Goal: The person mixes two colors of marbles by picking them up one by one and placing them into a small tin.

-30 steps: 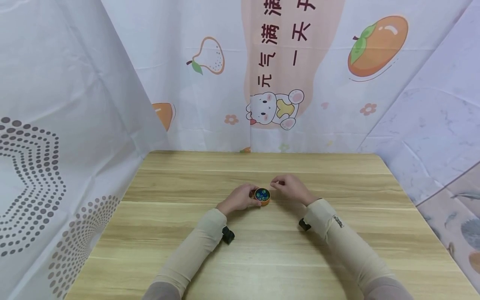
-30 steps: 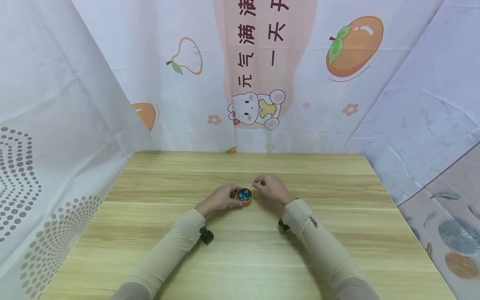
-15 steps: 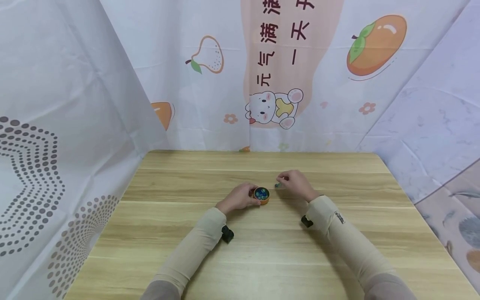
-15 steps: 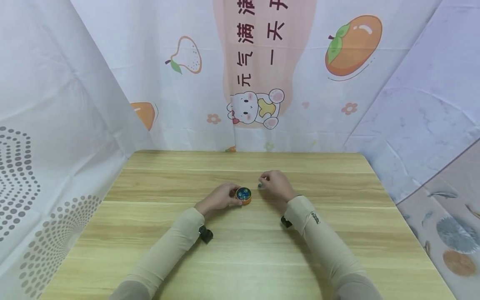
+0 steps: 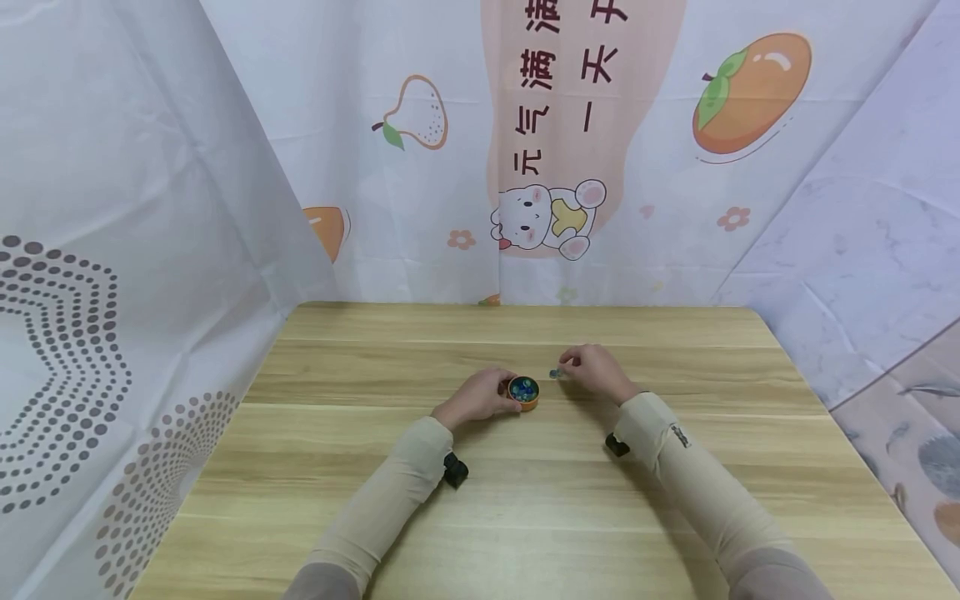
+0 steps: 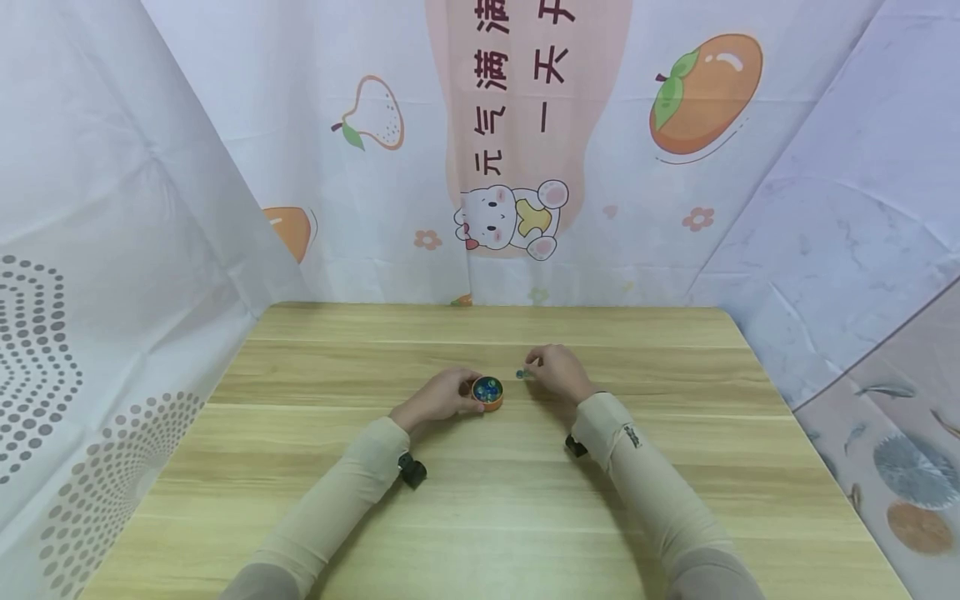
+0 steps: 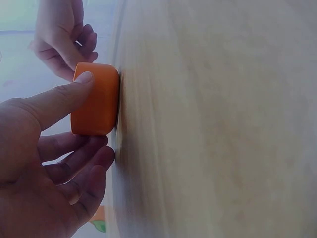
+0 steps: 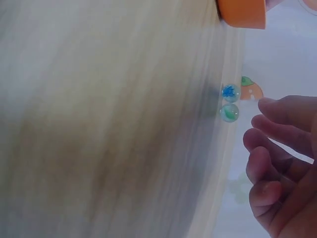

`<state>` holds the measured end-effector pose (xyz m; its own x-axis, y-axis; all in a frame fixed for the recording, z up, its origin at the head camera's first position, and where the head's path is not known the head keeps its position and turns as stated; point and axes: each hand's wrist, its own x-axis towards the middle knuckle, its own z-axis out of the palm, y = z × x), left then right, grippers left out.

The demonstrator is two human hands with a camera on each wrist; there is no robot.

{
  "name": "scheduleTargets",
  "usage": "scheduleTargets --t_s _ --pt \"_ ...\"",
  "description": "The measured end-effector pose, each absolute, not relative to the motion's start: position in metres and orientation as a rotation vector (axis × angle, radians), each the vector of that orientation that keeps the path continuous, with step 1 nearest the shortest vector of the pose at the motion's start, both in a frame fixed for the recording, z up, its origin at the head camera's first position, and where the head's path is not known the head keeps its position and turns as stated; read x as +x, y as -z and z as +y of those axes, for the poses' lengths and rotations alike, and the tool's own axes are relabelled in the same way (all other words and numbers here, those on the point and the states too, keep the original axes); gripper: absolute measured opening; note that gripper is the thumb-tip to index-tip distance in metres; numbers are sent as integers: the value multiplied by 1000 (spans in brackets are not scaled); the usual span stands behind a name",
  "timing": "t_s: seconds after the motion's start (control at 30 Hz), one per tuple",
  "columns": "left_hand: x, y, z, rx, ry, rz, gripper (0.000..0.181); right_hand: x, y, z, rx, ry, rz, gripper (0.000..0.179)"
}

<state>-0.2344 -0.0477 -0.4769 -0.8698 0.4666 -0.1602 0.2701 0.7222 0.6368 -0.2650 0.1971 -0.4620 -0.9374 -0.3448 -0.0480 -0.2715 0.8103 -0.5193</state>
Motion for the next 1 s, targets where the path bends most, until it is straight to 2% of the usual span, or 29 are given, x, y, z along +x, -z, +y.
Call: scheduleTargets --t_s 0.53,1.0 --pt "-236 480 -48 591 -901 2617 59 -270 471 198 -488 774 2814 21" --pt "-237 480 -47 589 -894 2624 59 -272 474 197 -545 762 2833 13"
